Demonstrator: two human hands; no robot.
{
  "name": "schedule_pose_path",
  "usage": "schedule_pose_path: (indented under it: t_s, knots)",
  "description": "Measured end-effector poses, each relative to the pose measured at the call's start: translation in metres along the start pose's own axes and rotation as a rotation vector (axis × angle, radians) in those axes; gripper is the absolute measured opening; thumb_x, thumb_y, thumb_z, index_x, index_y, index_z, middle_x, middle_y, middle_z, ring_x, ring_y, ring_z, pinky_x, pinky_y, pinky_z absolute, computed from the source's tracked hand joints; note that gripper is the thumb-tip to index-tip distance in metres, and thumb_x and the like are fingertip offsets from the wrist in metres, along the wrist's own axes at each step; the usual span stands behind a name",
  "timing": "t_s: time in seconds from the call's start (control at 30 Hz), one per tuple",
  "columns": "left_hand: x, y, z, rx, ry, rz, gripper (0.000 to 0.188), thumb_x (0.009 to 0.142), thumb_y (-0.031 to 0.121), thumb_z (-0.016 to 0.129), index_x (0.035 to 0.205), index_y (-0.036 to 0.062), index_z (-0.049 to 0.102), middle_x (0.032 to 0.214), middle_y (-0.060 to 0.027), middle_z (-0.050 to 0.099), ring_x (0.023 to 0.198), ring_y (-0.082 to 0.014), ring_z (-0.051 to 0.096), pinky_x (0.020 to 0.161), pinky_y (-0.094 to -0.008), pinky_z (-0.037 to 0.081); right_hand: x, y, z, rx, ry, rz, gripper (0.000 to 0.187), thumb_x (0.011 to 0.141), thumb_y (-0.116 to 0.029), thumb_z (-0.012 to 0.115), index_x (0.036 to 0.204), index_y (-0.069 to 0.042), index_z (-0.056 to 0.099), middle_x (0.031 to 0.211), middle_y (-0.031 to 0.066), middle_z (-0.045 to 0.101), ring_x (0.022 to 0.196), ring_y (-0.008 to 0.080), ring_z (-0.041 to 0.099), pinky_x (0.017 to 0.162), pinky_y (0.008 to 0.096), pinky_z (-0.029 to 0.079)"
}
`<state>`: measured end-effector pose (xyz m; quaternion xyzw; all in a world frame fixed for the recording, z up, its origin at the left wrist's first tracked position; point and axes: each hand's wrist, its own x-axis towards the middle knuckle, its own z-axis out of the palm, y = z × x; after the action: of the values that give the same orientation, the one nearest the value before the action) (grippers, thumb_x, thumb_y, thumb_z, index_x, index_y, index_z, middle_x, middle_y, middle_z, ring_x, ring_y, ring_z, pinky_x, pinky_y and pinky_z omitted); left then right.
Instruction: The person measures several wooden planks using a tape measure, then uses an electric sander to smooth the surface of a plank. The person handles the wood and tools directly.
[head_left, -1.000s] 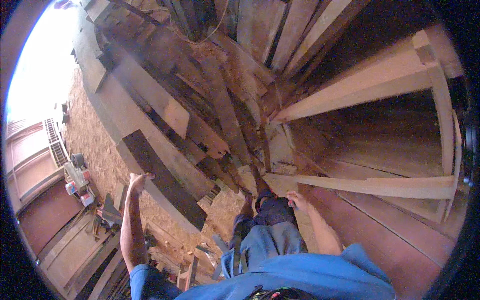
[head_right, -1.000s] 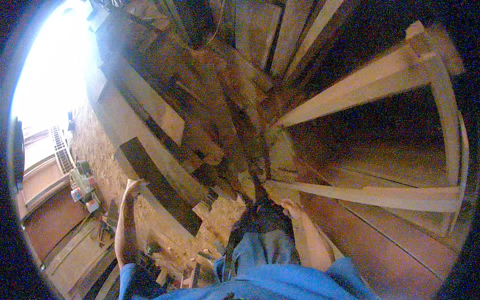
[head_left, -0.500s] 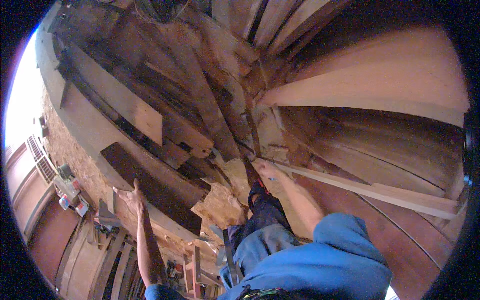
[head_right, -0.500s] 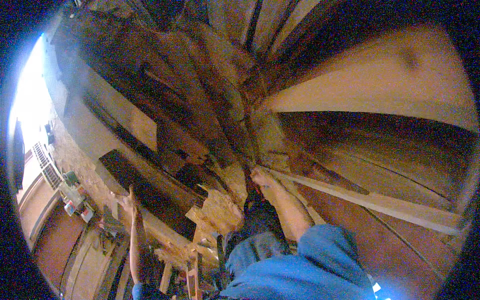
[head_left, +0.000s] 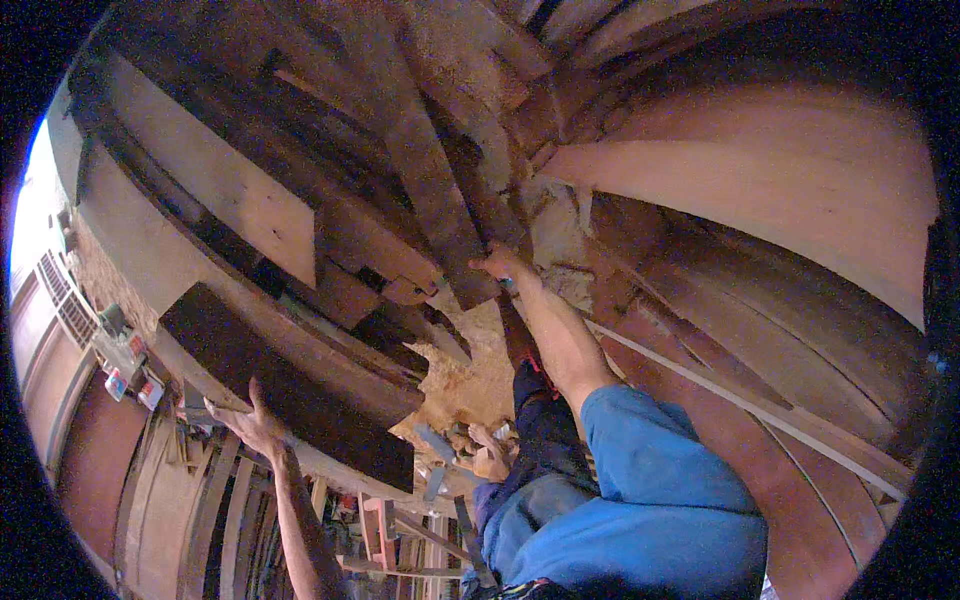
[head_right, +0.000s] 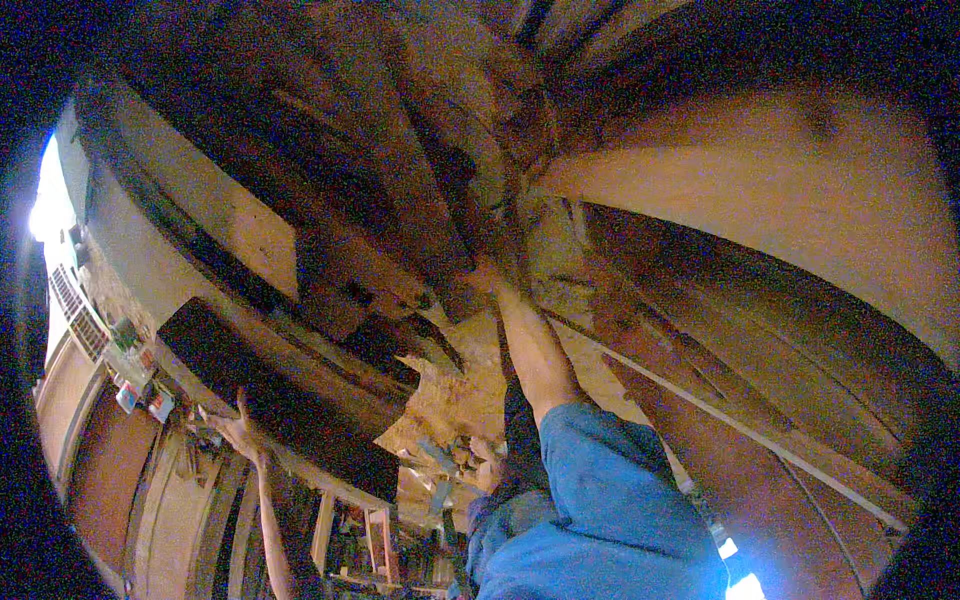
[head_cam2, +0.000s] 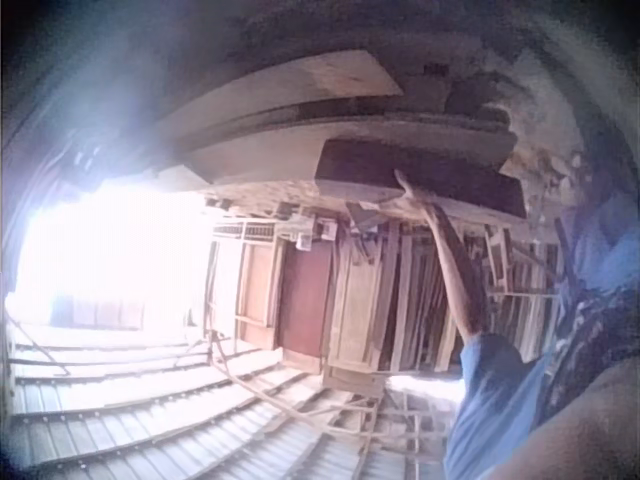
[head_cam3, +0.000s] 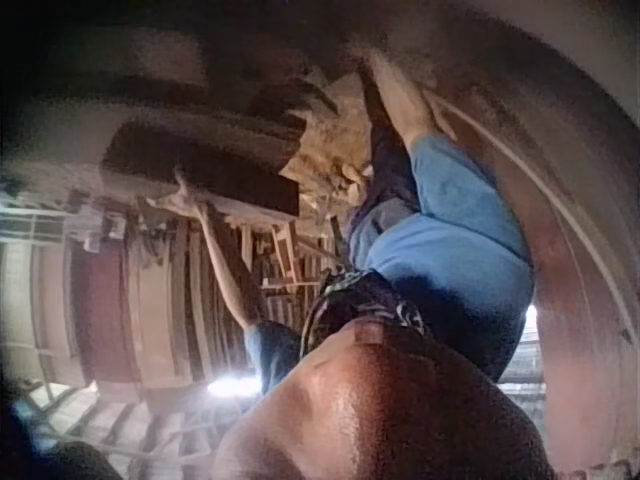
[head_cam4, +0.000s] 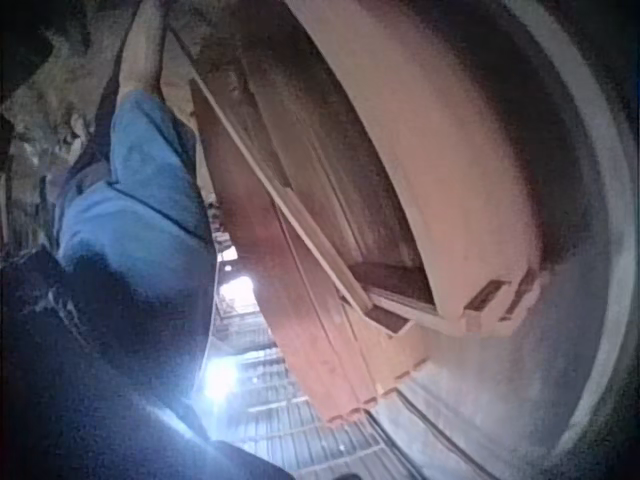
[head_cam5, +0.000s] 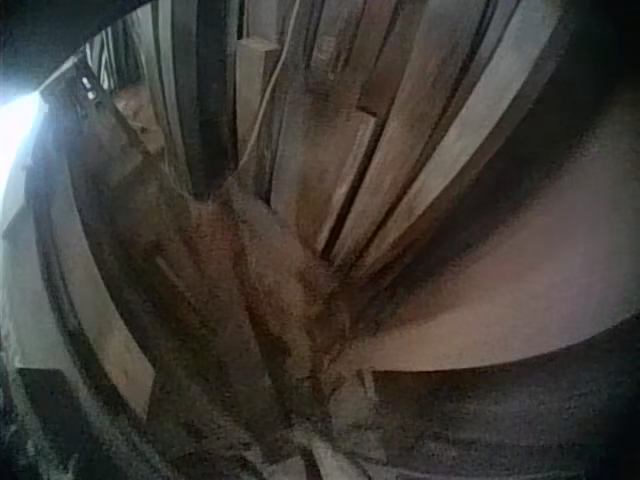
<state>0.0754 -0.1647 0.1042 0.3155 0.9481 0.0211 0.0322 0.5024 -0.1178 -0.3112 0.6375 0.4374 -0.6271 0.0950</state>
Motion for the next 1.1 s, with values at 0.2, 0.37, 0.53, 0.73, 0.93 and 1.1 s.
schedule_pose_path:
  t_s: [0.2,0.37,0.53,0.73,0.93,1.1]
  knots:
    - [0.002,0.005,0.002,0.013,0.038,0.08,0.112,0.089,0.061,0.071,0.161,-0.0039,0.015,0.165,-0.0256,0.024,0.151,-0.04,0.029,0.124,-0.0484,0.024,0.035,0.02,0.0,-0.171,-0.064,-0.063,0.112,0.067,-0.074,0.081,0.143,0.005,0.054,0.136,0.0242,0.064,0.124,0.0408,0.062,0.106,0.0458,0.049]
    - [0.002,0.002,0.004,-0.026,0.01,0.085,0.104,0.092,0.054,0.071,0.159,-0.0052,0.018,0.165,-0.027,0.022,0.151,-0.0405,0.027,0.125,-0.0491,0.021,0.029,0.002,-0.014,-0.282,-0.163,-0.005,0.108,0.07,-0.077,0.076,0.139,0.005,0.058,0.134,0.0257,0.065,0.124,0.0405,0.062,0.106,0.0471,0.048]
    - [0.014,-0.027,0.007,-0.093,0.001,0.078,0.103,0.093,0.055,0.07,0.16,-0.0049,0.019,0.167,-0.0251,0.02,0.153,-0.0394,0.022,0.127,-0.0482,0.017,0.042,-0.016,-0.058,-0.127,-0.011,-0.011,0.081,0.078,-0.068,0.077,0.122,-0.001,0.069,0.123,0.0248,0.069,0.114,0.04,0.066,0.098,0.0488,0.051]
    - [0.016,-0.068,-0.001,-0.064,-0.062,-0.027,0.088,0.096,0.049,0.068,0.158,-0.0005,0.031,0.166,-0.0232,0.024,0.151,-0.0384,0.026,0.125,-0.0493,0.022,0.168,-0.005,-0.153,-0.295,0.632,-0.117,0.063,0.084,-0.05,0.08,0.122,-0.002,0.067,0.124,0.0236,0.068,0.117,0.043,0.063,0.1,0.0503,0.05]
    - [0.023,-0.044,0.029,-0.058,-0.037,-0.037,0.088,0.096,0.049,0.068,0.159,0.0004,0.03,0.166,-0.0224,0.025,0.15,-0.0389,0.028,0.125,-0.0503,0.024,0.317,-0.016,-0.234,-0.494,0.899,-0.164,0.1,0.072,-0.057,0.086,0.142,0.005,0.051,0.147,0.0321,0.049,0.133,0.0483,0.052,0.111,0.0532,0.045]
    - [0.038,-0.013,0.052,-0.046,-0.052,-0.06,0.089,0.096,0.049,0.068,0.16,0.0012,0.029,0.166,-0.0217,0.026,0.15,-0.0393,0.029,0.124,-0.0511,0.025,0.405,-0.025,-0.251,-0.557,0.691,-0.052,0.114,0.066,-0.066,0.087,0.146,0.004,0.046,0.145,0.0296,0.054,0.132,0.047,0.054,0.109,0.0535,0.047]
